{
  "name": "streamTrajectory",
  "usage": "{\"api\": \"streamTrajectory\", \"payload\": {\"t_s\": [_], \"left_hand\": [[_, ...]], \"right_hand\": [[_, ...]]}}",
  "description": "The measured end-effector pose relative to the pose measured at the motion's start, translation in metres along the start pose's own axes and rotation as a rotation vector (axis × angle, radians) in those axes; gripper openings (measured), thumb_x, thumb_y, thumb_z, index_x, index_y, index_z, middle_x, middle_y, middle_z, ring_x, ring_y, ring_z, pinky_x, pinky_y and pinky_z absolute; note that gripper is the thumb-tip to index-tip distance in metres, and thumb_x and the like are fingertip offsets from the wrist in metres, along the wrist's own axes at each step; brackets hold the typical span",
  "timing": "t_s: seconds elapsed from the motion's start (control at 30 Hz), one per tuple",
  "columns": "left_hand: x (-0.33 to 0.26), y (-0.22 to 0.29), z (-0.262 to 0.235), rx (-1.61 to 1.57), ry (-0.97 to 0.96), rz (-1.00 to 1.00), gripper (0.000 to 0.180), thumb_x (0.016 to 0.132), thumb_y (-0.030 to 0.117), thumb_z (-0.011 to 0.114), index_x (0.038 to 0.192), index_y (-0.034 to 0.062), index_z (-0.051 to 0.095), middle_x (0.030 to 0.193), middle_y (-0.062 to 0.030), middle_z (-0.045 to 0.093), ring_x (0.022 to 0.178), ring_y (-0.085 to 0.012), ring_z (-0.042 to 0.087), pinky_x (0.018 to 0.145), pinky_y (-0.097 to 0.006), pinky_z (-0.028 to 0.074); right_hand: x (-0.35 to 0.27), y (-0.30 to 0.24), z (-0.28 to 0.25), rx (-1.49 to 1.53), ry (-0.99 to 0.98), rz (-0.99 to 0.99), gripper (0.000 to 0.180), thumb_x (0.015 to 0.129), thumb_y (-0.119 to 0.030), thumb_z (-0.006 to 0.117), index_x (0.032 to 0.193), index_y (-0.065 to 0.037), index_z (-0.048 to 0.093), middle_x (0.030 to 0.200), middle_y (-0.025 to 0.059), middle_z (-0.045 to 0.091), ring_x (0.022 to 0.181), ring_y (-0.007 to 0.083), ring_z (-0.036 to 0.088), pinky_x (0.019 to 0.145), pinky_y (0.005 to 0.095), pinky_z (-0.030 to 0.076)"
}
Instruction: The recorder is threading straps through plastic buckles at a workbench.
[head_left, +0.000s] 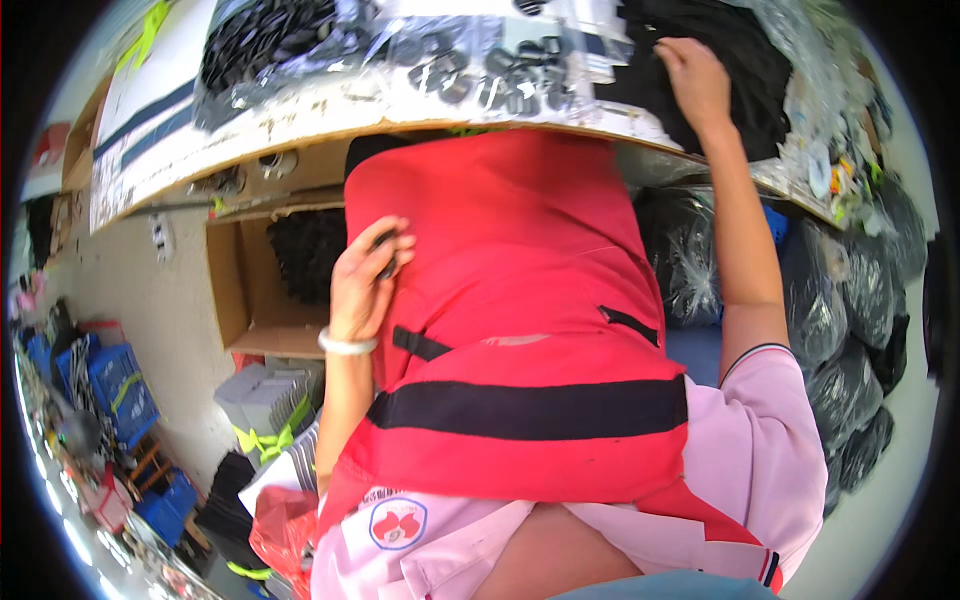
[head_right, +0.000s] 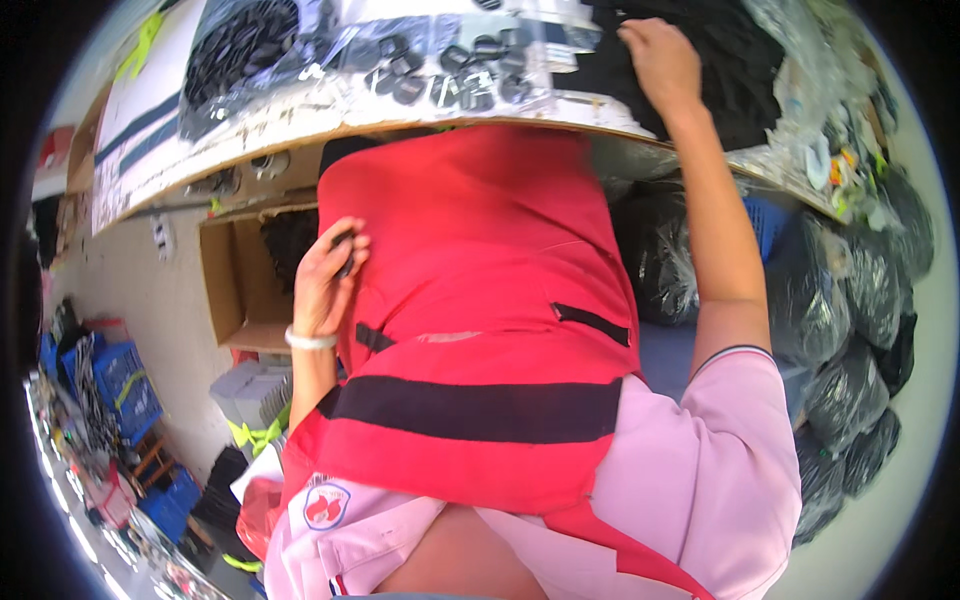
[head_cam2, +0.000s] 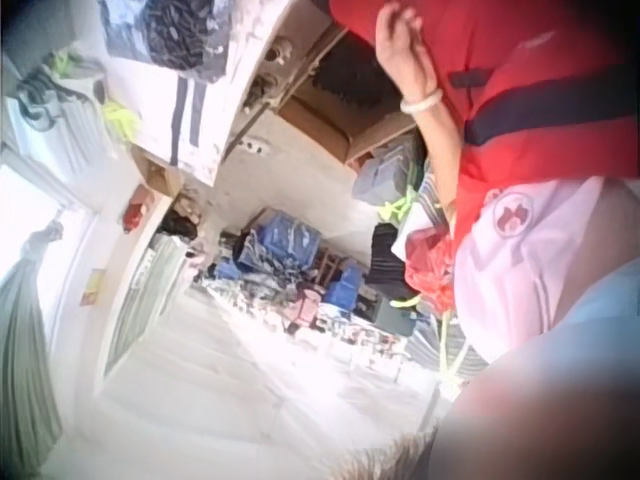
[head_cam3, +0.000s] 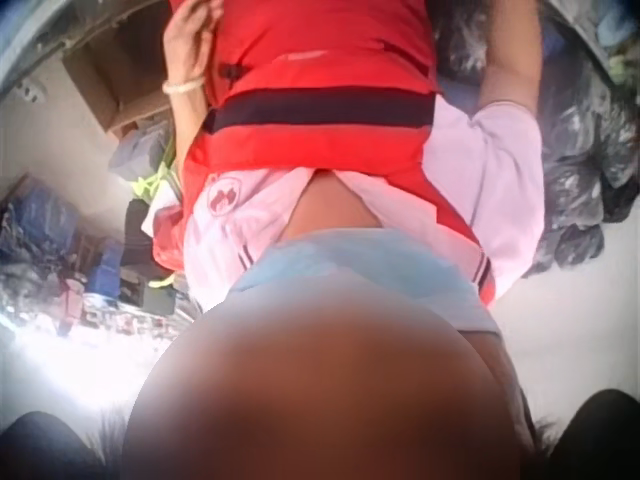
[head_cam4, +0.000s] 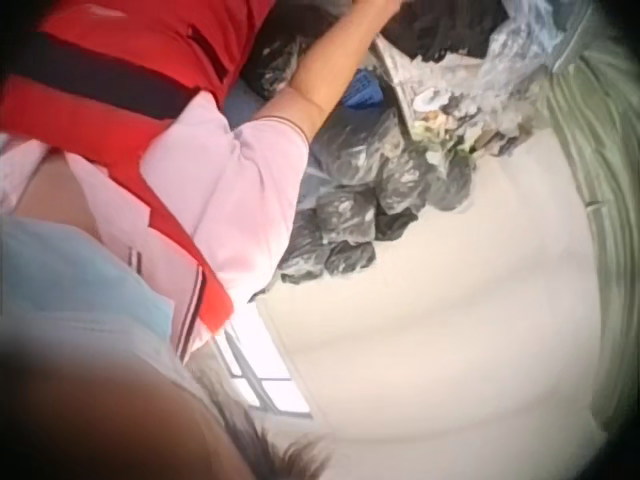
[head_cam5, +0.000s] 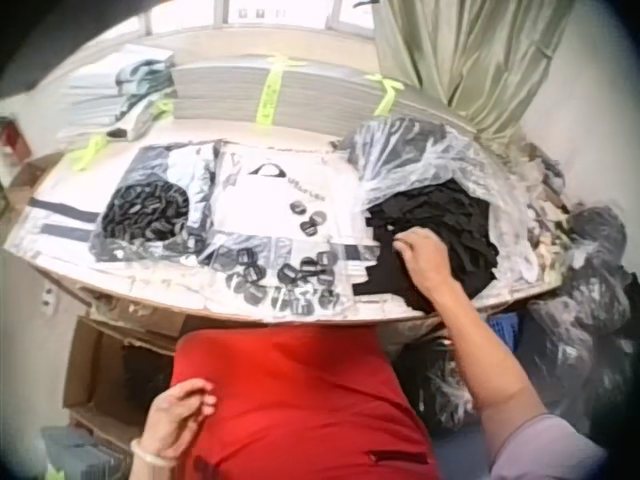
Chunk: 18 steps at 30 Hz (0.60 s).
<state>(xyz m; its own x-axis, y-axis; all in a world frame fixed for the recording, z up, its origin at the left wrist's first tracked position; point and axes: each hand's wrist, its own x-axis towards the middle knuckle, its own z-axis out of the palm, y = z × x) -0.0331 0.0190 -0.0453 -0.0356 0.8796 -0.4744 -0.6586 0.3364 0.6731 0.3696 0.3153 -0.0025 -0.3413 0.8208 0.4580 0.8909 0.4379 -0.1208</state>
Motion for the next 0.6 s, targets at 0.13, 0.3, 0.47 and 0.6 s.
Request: {"api": "streamTrajectory", "payload": {"t_s": [0.13,0.3,0.47,0.6], "left_hand": [[0.014,-0.005,0.035,0.013,-0.191,-0.071,0.028,0.098,0.010,0.051,0.122,-0.0050,0.053,0.107,-0.0155,0.065,0.085,-0.0194,0.067,0.070,-0.027,0.056],[0.018,-0.012,0.052,0.103,-0.094,0.012,0.017,0.097,0.010,0.053,0.105,-0.0048,0.058,0.090,-0.0166,0.068,0.070,-0.0204,0.068,0.056,-0.027,0.054],[0.018,-0.013,0.053,0.240,-0.042,0.083,0.008,0.090,0.003,0.063,0.093,-0.0030,0.059,0.084,-0.0142,0.068,0.064,-0.0179,0.066,0.049,-0.025,0.053],[0.020,-0.014,0.044,0.184,0.033,0.177,0.006,0.089,-0.001,0.062,0.094,-0.0023,0.059,0.084,-0.0122,0.067,0.064,-0.0155,0.065,0.054,-0.025,0.054]], "right_hand": [[0.007,-0.076,-0.053,0.460,0.113,0.092,0.020,0.094,-0.014,0.061,0.106,-0.001,0.068,0.093,0.0065,0.071,0.085,0.0124,0.066,0.078,0.0242,0.050],[-0.052,-0.215,-0.047,1.161,-0.728,0.410,0.015,0.093,-0.016,0.061,0.099,-0.002,0.066,0.082,0.0005,0.067,0.073,0.0042,0.058,0.066,0.0211,0.048],[-0.082,-0.239,-0.028,1.335,-0.879,0.517,0.016,0.094,-0.016,0.060,0.096,-0.001,0.063,0.074,-0.0018,0.063,0.064,0.0027,0.054,0.056,0.0196,0.043],[-0.073,-0.245,-0.031,1.354,-0.923,0.515,0.017,0.094,-0.017,0.061,0.096,-0.001,0.064,0.073,-0.0009,0.063,0.062,0.0034,0.055,0.054,0.0196,0.042]]}}
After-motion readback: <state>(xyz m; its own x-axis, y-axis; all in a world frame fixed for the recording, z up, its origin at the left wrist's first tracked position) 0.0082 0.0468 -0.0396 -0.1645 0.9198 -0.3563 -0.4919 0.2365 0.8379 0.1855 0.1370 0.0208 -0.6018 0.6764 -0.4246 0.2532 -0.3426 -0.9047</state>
